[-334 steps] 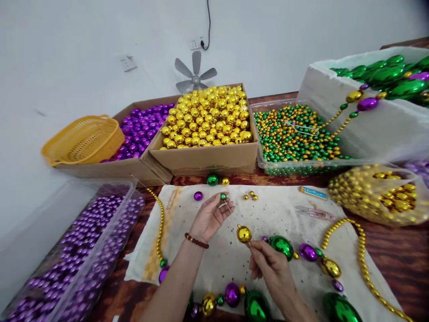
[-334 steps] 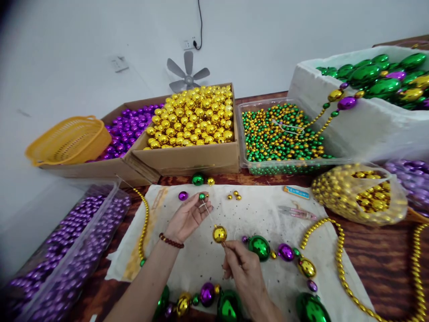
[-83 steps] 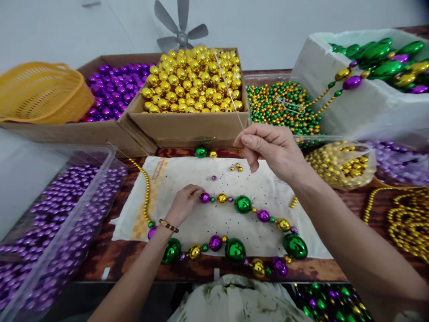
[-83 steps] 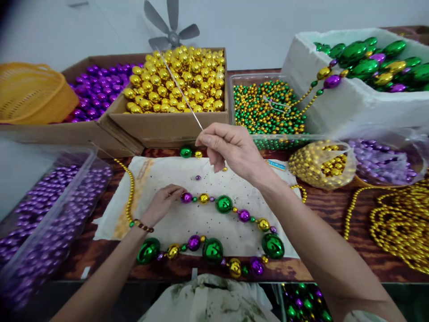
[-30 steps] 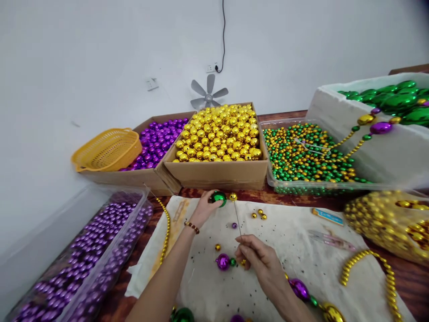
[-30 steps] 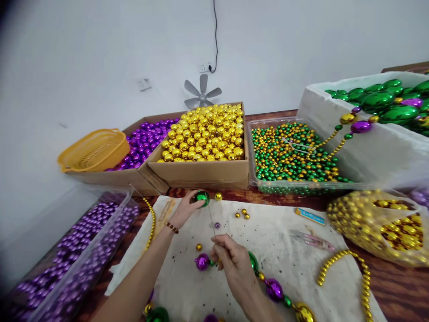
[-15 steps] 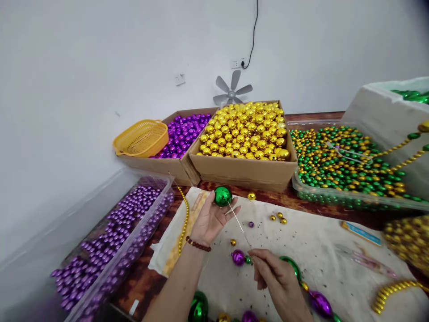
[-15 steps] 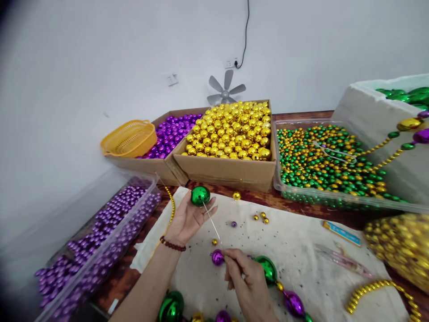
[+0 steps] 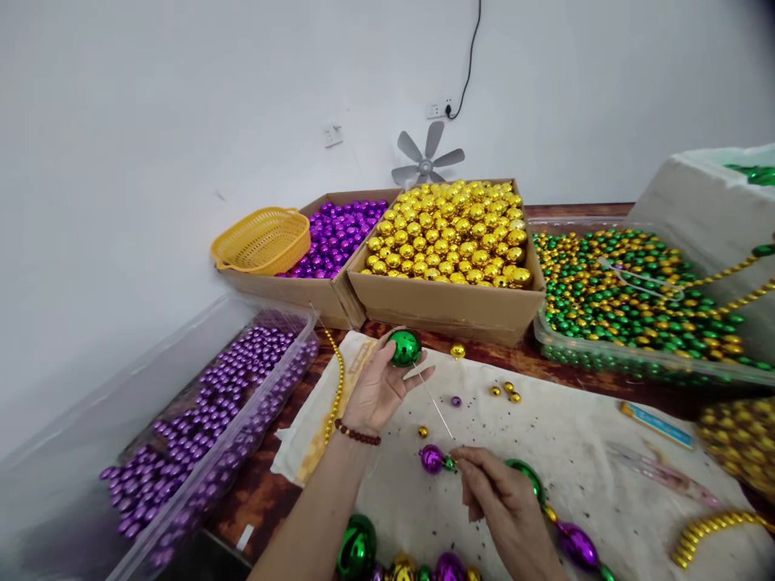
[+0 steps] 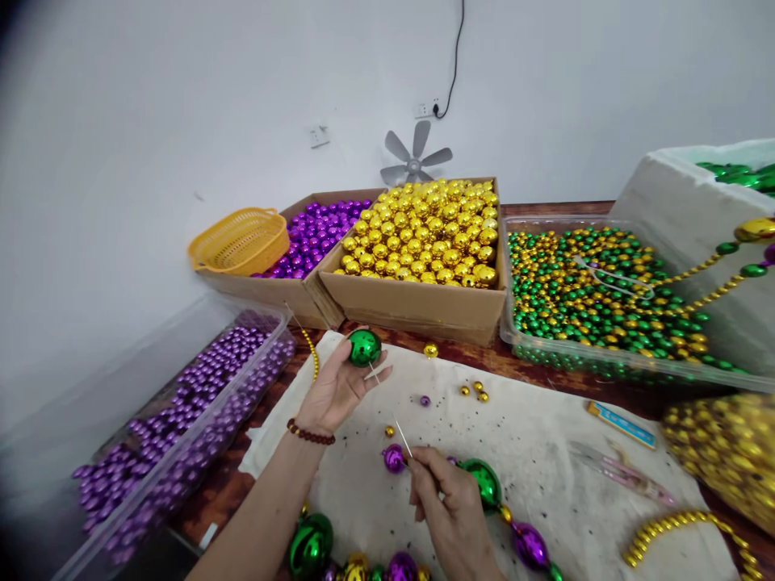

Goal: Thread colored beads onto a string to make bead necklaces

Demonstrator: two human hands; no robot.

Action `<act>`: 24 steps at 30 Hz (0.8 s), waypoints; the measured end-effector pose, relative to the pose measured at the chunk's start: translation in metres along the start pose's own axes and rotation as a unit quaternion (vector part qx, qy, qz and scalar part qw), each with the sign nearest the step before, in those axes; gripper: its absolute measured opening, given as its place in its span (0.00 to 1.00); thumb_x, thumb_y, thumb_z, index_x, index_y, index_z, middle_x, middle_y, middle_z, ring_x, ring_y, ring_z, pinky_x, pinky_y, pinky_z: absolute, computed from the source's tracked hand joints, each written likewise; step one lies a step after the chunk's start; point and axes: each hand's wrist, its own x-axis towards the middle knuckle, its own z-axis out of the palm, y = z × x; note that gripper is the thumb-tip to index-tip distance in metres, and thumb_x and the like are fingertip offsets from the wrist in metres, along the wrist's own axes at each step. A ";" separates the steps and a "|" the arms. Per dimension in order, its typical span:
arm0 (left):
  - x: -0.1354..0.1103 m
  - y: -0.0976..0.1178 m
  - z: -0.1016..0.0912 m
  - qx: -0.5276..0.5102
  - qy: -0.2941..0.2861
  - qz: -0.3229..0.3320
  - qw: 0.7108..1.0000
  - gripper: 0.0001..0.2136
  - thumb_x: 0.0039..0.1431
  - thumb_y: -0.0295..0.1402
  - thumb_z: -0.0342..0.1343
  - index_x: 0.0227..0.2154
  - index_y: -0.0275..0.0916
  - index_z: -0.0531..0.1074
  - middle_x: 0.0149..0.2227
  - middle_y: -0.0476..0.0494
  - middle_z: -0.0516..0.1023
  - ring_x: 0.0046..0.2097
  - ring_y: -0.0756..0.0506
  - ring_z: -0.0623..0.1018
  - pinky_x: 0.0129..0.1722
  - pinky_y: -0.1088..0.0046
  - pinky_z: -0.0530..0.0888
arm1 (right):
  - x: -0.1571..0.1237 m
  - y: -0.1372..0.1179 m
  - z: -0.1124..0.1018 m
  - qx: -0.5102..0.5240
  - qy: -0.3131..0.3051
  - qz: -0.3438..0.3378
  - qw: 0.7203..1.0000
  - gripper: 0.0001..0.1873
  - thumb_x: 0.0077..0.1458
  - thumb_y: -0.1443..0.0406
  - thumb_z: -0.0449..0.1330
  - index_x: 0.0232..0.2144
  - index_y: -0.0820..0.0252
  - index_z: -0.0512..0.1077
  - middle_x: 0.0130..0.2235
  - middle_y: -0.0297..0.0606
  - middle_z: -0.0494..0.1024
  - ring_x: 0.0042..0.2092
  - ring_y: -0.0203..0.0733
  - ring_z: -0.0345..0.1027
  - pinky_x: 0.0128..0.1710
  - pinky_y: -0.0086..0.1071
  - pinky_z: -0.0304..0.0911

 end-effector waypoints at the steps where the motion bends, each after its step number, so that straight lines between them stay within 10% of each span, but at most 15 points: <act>1: -0.001 0.001 0.001 0.014 -0.001 0.005 1.000 0.17 0.57 0.37 0.58 0.50 0.45 0.67 0.46 0.45 0.75 0.47 0.41 0.77 0.53 0.49 0.69 | 0.000 0.000 0.001 0.001 0.000 0.002 1.000 0.18 0.63 0.56 0.51 0.42 0.61 0.73 0.22 0.32 0.67 0.22 0.35 0.63 0.23 0.27 0.60; 24: -0.039 -0.006 0.017 0.137 -0.009 0.073 0.988 0.16 0.56 0.30 0.59 0.48 0.47 0.71 0.53 0.45 0.67 0.47 0.45 0.71 0.48 0.60 0.75 | 0.023 -0.010 0.026 0.072 0.023 -0.013 0.997 0.17 0.63 0.55 0.51 0.41 0.61 0.71 0.23 0.31 0.69 0.23 0.33 0.63 0.23 0.26 0.60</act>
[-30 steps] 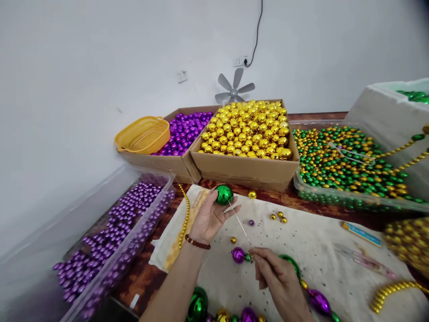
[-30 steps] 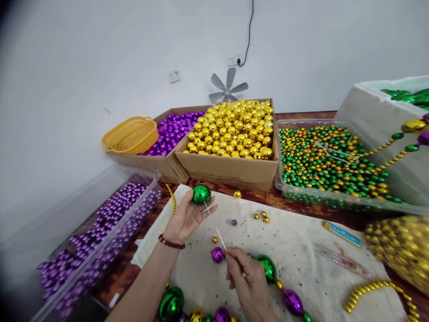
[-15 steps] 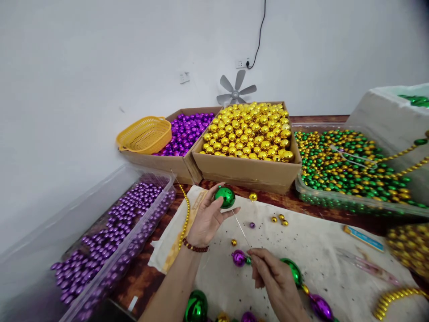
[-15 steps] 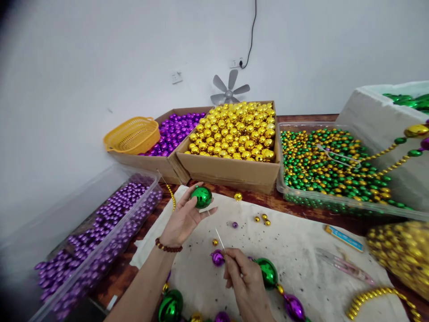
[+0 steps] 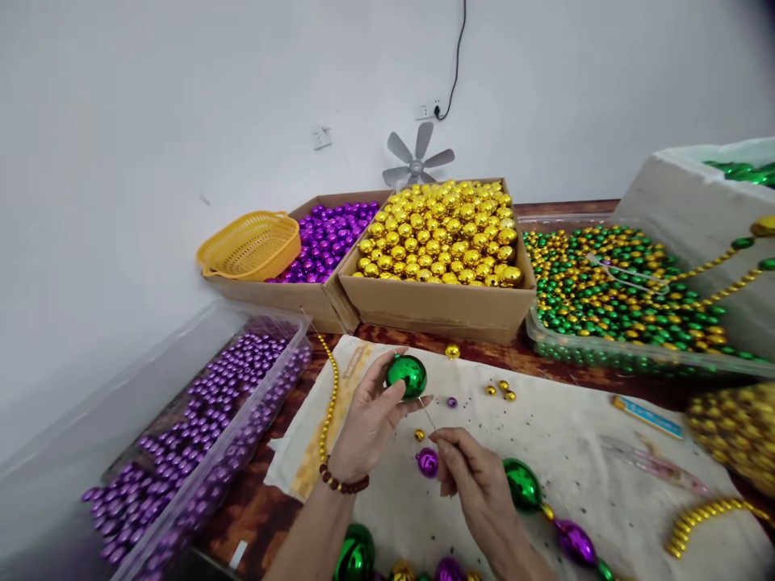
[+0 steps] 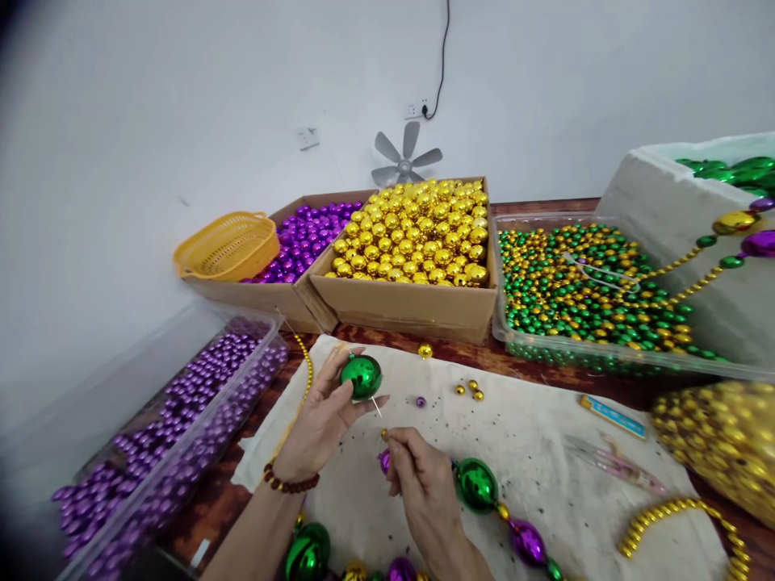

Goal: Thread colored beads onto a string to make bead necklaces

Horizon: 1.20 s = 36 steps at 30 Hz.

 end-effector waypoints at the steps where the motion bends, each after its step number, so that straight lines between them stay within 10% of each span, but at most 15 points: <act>1: -0.001 -0.002 0.000 0.002 0.003 -0.004 1.000 0.16 0.55 0.31 0.60 0.48 0.47 0.71 0.52 0.45 0.67 0.46 0.45 0.72 0.47 0.60 0.75 | 0.001 0.000 0.001 0.003 -0.001 0.001 1.000 0.16 0.63 0.56 0.51 0.41 0.61 0.71 0.23 0.31 0.69 0.23 0.33 0.63 0.23 0.26 0.60; 12: -0.007 -0.025 -0.011 0.135 0.023 -0.045 0.990 0.21 0.54 0.34 0.60 0.52 0.47 0.69 0.49 0.44 0.71 0.44 0.45 0.73 0.43 0.70 0.74 | 0.008 -0.008 -0.001 0.054 -0.038 0.027 0.997 0.13 0.63 0.60 0.51 0.43 0.59 0.70 0.30 0.36 0.76 0.29 0.36 0.71 0.24 0.25 0.60; 17: 0.016 -0.035 -0.019 0.229 -0.027 -0.065 0.971 0.16 0.59 0.40 0.54 0.47 0.41 0.74 0.45 0.41 0.74 0.44 0.44 0.73 0.43 0.72 0.71 | 0.006 -0.003 -0.007 0.132 0.037 0.077 0.988 0.12 0.60 0.59 0.54 0.32 0.62 0.70 0.30 0.40 0.79 0.29 0.38 0.74 0.24 0.25 0.59; 25: 0.076 -0.093 -0.021 0.323 -0.215 -0.026 0.922 0.11 0.36 0.24 0.65 0.25 0.45 0.78 0.32 0.45 0.76 0.40 0.41 0.72 0.45 0.68 0.68 | 0.000 0.000 -0.010 0.144 0.049 0.065 0.986 0.13 0.60 0.58 0.56 0.31 0.62 0.72 0.27 0.38 0.78 0.26 0.35 0.70 0.22 0.24 0.56; 30: 0.082 -0.097 -0.025 0.265 -0.148 -0.035 0.952 0.09 0.37 0.26 0.67 0.25 0.42 0.77 0.29 0.45 0.75 0.35 0.44 0.73 0.41 0.69 0.69 | 0.003 0.001 -0.016 0.118 0.071 0.048 0.989 0.14 0.60 0.58 0.55 0.31 0.62 0.71 0.28 0.38 0.77 0.27 0.37 0.70 0.24 0.26 0.57; 36: 0.069 -0.041 -0.040 0.116 -0.016 -0.043 0.992 0.12 0.56 0.41 0.58 0.38 0.39 0.73 0.35 0.45 0.75 0.35 0.48 0.76 0.40 0.68 0.72 | 0.005 0.000 -0.025 0.085 0.050 0.074 0.992 0.14 0.59 0.56 0.57 0.30 0.61 0.71 0.25 0.36 0.75 0.26 0.37 0.68 0.25 0.27 0.57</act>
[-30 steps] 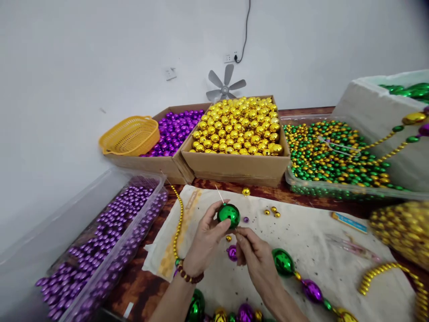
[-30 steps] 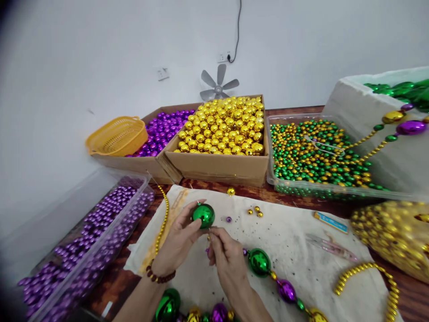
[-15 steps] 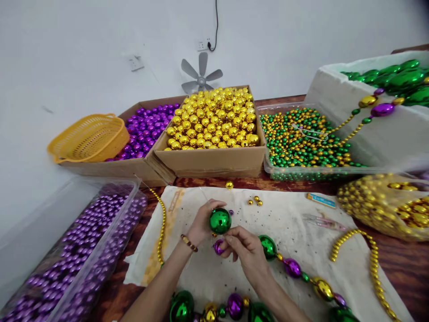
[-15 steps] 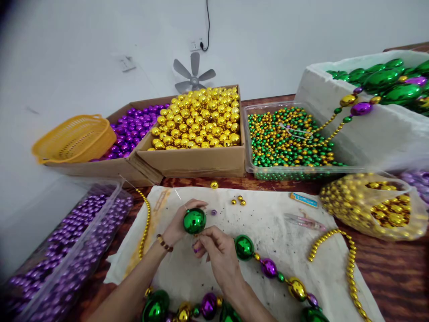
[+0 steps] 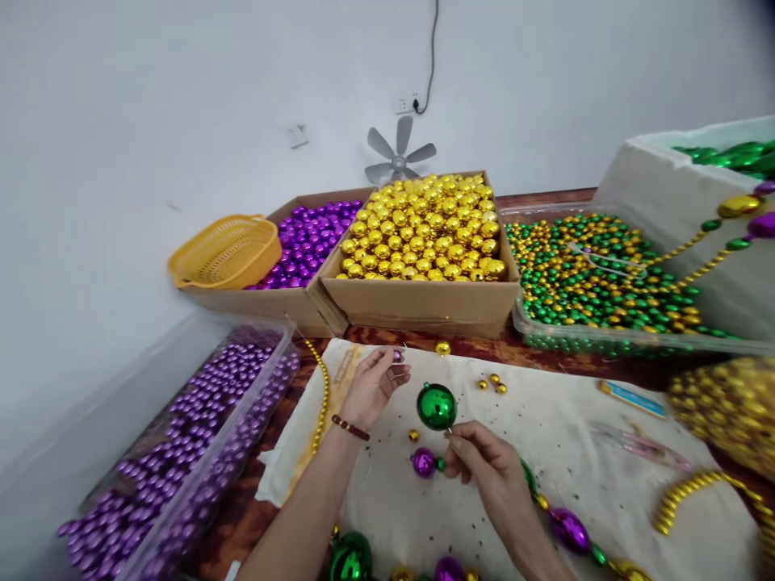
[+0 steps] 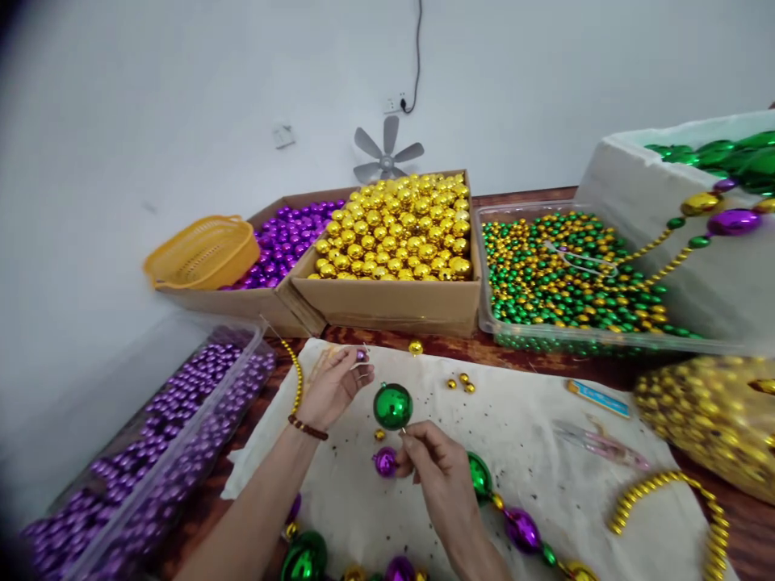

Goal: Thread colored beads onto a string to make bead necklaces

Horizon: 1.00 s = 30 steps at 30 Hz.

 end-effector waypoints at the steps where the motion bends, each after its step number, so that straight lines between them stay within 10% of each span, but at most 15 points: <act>1: -0.005 0.009 -0.003 -0.052 0.003 -0.012 0.999 0.11 0.57 0.40 0.58 0.39 0.39 0.72 0.36 0.45 0.75 0.36 0.48 0.77 0.41 0.67 0.73 | -0.001 -0.001 0.000 -0.007 -0.008 0.002 1.000 0.14 0.58 0.56 0.57 0.30 0.61 0.71 0.25 0.36 0.75 0.26 0.38 0.68 0.25 0.28 0.57; 10: -0.025 0.036 -0.001 -0.256 0.038 -0.063 0.964 0.08 0.59 0.33 0.57 0.39 0.35 0.73 0.33 0.45 0.77 0.36 0.49 0.78 0.41 0.70 0.76 | -0.009 -0.010 0.006 -0.057 -0.060 0.013 0.996 0.16 0.57 0.55 0.57 0.27 0.61 0.72 0.24 0.37 0.76 0.26 0.39 0.70 0.25 0.28 0.58; 22: -0.031 0.036 0.003 -0.206 0.016 -0.024 0.978 0.08 0.58 0.32 0.58 0.41 0.37 0.73 0.35 0.46 0.76 0.37 0.48 0.78 0.43 0.67 0.75 | -0.008 -0.010 0.007 -0.046 -0.047 0.029 0.997 0.15 0.58 0.56 0.57 0.29 0.61 0.71 0.25 0.37 0.76 0.26 0.39 0.70 0.25 0.28 0.59; 30: -0.036 0.023 0.042 -0.144 0.004 0.008 0.990 0.09 0.59 0.36 0.56 0.38 0.35 0.73 0.35 0.42 0.75 0.41 0.46 0.76 0.38 0.73 0.72 | 0.023 -0.015 0.015 0.015 -0.034 0.014 0.999 0.11 0.57 0.58 0.59 0.32 0.60 0.66 0.30 0.36 0.78 0.26 0.35 0.71 0.24 0.25 0.59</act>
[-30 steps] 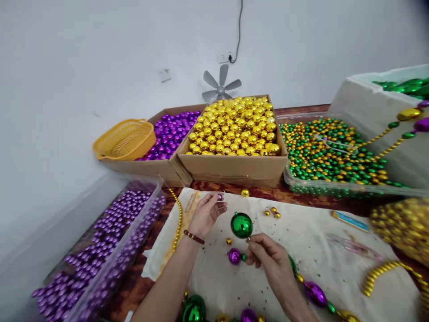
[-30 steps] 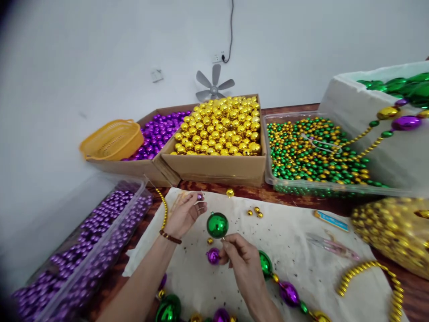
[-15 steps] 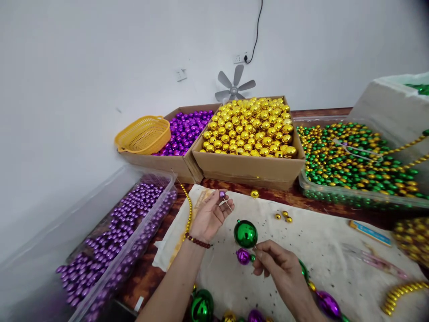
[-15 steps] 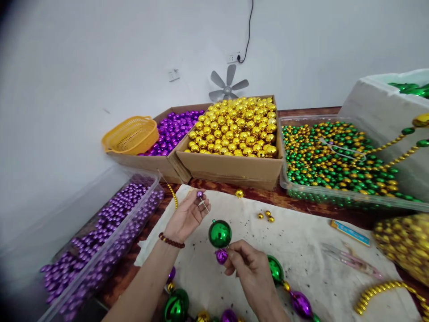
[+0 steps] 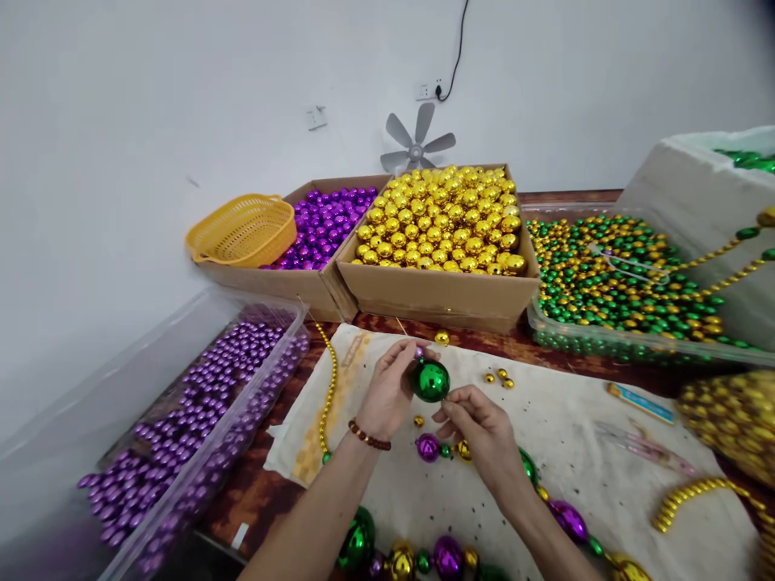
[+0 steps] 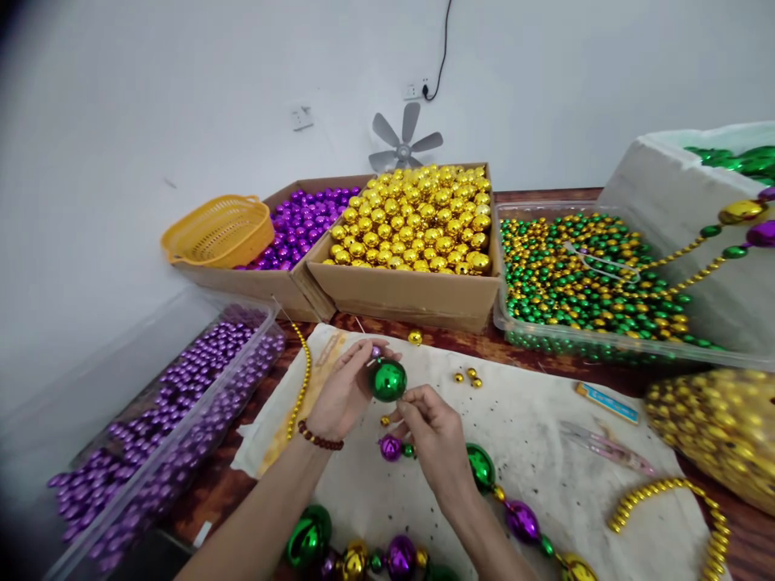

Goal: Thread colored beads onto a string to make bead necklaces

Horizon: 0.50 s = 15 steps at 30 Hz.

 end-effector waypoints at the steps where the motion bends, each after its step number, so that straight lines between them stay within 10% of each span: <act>1: 0.002 -0.004 0.005 -0.006 0.013 0.013 1.000 0.10 0.59 0.37 0.55 0.37 0.36 0.73 0.35 0.43 0.75 0.40 0.46 0.76 0.37 0.73 0.72 | 0.004 0.000 0.002 0.002 0.001 -0.005 1.000 0.11 0.57 0.58 0.59 0.31 0.60 0.66 0.30 0.36 0.78 0.26 0.35 0.71 0.24 0.25 0.59; 7: 0.031 -0.017 0.020 0.072 0.112 0.140 0.981 0.08 0.56 0.36 0.55 0.31 0.36 0.73 0.25 0.51 0.69 0.29 0.51 0.74 0.27 0.79 0.68 | 0.018 -0.002 0.003 0.013 -0.023 -0.029 0.999 0.09 0.56 0.60 0.59 0.32 0.60 0.66 0.29 0.34 0.77 0.25 0.35 0.71 0.21 0.24 0.59; 15: 0.050 -0.003 0.006 0.269 0.030 0.138 0.953 0.10 0.57 0.36 0.52 0.32 0.36 0.75 0.21 0.50 0.72 0.24 0.51 0.72 0.26 0.77 0.67 | 0.044 -0.019 -0.019 -0.078 0.006 -0.086 0.993 0.12 0.57 0.57 0.58 0.36 0.60 0.72 0.30 0.35 0.75 0.27 0.37 0.73 0.20 0.24 0.61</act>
